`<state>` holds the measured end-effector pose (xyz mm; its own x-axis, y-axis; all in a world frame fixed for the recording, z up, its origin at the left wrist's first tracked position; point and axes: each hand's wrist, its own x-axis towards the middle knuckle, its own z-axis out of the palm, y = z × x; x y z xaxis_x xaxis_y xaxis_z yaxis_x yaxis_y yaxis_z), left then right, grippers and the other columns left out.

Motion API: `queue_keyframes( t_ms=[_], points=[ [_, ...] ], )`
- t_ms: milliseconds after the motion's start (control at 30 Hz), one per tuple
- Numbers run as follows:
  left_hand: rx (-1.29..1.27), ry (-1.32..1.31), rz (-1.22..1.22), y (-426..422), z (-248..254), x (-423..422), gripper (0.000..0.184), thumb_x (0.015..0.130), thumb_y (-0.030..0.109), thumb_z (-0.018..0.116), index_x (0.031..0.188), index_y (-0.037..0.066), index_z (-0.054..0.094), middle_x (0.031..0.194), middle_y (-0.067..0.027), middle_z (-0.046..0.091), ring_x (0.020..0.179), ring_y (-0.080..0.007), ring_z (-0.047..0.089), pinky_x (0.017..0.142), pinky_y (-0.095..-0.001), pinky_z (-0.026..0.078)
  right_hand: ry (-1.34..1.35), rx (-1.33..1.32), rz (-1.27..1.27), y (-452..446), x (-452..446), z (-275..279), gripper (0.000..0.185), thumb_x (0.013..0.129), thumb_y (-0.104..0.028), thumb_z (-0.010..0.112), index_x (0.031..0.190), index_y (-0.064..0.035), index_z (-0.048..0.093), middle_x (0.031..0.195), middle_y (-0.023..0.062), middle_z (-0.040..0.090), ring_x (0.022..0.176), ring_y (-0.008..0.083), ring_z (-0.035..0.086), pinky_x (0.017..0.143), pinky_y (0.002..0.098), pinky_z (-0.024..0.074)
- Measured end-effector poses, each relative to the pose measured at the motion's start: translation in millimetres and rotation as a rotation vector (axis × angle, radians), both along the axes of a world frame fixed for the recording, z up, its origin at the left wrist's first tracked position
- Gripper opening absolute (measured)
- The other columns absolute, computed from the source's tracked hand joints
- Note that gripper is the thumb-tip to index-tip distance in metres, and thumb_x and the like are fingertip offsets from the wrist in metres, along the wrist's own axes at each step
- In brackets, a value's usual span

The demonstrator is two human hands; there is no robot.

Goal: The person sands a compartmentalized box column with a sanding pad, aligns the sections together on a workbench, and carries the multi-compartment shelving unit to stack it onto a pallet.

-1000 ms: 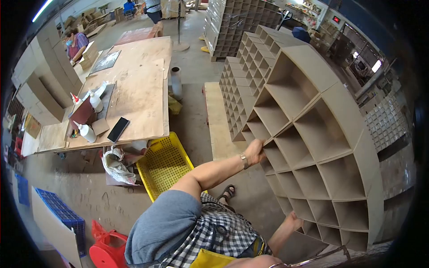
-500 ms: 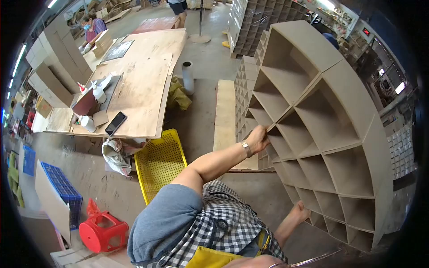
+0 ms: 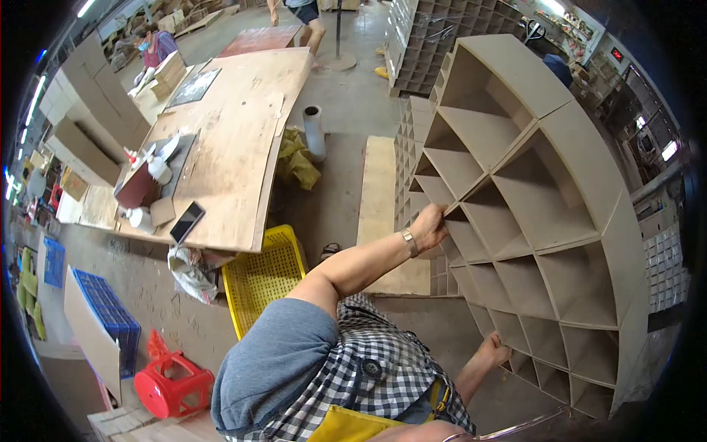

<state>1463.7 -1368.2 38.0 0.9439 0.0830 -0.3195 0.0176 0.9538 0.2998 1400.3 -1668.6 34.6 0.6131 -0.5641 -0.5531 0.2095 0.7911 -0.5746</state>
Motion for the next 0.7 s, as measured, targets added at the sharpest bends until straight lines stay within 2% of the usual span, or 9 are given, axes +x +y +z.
queue_keyframes(
  t_ms=[33,67,100,167,233,300,500,600,700],
  points=[
    [0.019,0.01,-0.019,8.0,-3.0,8.5,0.027,0.083,0.003,0.029,0.099,-0.008,0.049,0.097,-0.0159,0.056,0.09,-0.0223,0.056,0.078,-0.032,0.05,-0.036,-0.028,0.027,-11.1,8.4,-28.8,0.007,0.08,-0.008,0.047,0.087,-0.0085,0.049,0.071,0.0024,0.042,0.051,0.0088,0.03,0.038,0.0201,0.0208],
    [0.039,0.017,-0.037,18.7,-4.7,16.9,0.028,0.084,0.003,0.028,0.099,-0.008,0.049,0.097,-0.0158,0.056,0.089,-0.0222,0.057,0.078,-0.032,0.05,-0.074,-0.055,0.054,-40.5,19.6,-82.2,0.011,0.08,-0.007,0.047,0.091,-0.0084,0.048,0.073,0.0031,0.042,0.053,0.0094,0.032,0.04,0.021,0.0222],
    [0.067,0.031,-0.05,29.4,8.8,18.7,0.03,0.084,0.004,0.027,0.099,-0.007,0.049,0.096,-0.0149,0.056,0.087,-0.0219,0.057,0.076,-0.0323,0.05,-0.11,-0.081,0.083,-46.0,30.3,-113.3,0.015,0.08,-0.005,0.047,0.095,-0.0082,0.048,0.075,0.0038,0.043,0.056,0.01,0.033,0.042,0.0219,0.0236],
    [0.042,-0.021,-0.133,57.2,-3.4,42.3,0.03,0.084,0.006,0.028,0.099,-0.007,0.05,0.095,-0.0148,0.056,0.086,-0.022,0.058,0.077,-0.0308,0.05,-0.028,-0.02,-0.086,27.6,33.6,-67.1,0.015,0.08,-0.007,0.046,0.095,-0.0087,0.048,0.075,0.0052,0.044,0.056,0.012,0.035,0.042,0.023,0.0249],
    [0.016,-0.07,-0.197,86.1,-2.0,62.9,0.029,0.084,0.007,0.028,0.098,-0.007,0.05,0.096,-0.0148,0.056,0.086,-0.0216,0.058,0.077,-0.0297,0.05,-0.014,-0.019,-0.125,76.3,35.1,-42.6,0.014,0.08,-0.007,0.046,0.094,-0.0081,0.048,0.075,0.0052,0.043,0.056,0.0125,0.035,0.042,0.0233,0.0248],
    [0.01,-0.081,-0.22,120.4,14.5,73.4,0.029,0.085,0.007,0.029,0.098,-0.008,0.05,0.096,-0.0149,0.056,0.086,-0.0212,0.058,0.078,-0.0289,0.049,-0.007,-0.036,-0.139,118.3,37.8,-32.8,0.013,0.08,-0.007,0.046,0.094,-0.0075,0.048,0.075,0.0052,0.043,0.056,0.0129,0.034,0.042,0.0237,0.0246],
    [0.074,-0.054,-0.29,211.4,10.5,115.3,0.03,0.085,0.007,0.029,0.102,-0.009,0.048,0.1,-0.0164,0.055,0.09,-0.0226,0.056,0.082,-0.0313,0.047,0.028,-0.07,-0.178,227.0,54.0,-11.2,0.012,0.081,-0.008,0.045,0.092,-0.0057,0.048,0.073,0.0052,0.041,0.056,0.0142,0.034,0.041,0.0248,0.0242],
    [-0.022,-0.011,-0.269,241.4,18.0,122.2,0.03,0.086,0.007,0.029,0.105,-0.009,0.046,0.104,-0.0174,0.053,0.093,-0.0241,0.055,0.085,-0.0336,0.045,0.042,-0.111,-0.173,258.0,62.6,0.3,0.011,0.081,-0.009,0.045,0.091,-0.0048,0.048,0.072,0.0052,0.04,0.056,0.0149,0.033,0.041,0.0254,0.024],
    [-0.056,-0.093,-0.255,261.8,6.9,135.7,0.031,0.086,0.008,0.028,0.106,-0.009,0.044,0.107,-0.0183,0.051,0.096,-0.0249,0.054,0.086,-0.0353,0.044,0.039,-0.168,-0.142,266.4,79.6,-6.5,0.011,0.081,-0.009,0.045,0.09,-0.0039,0.048,0.072,0.0051,0.039,0.056,0.0155,0.033,0.041,0.0259,0.0237]
  ],
)
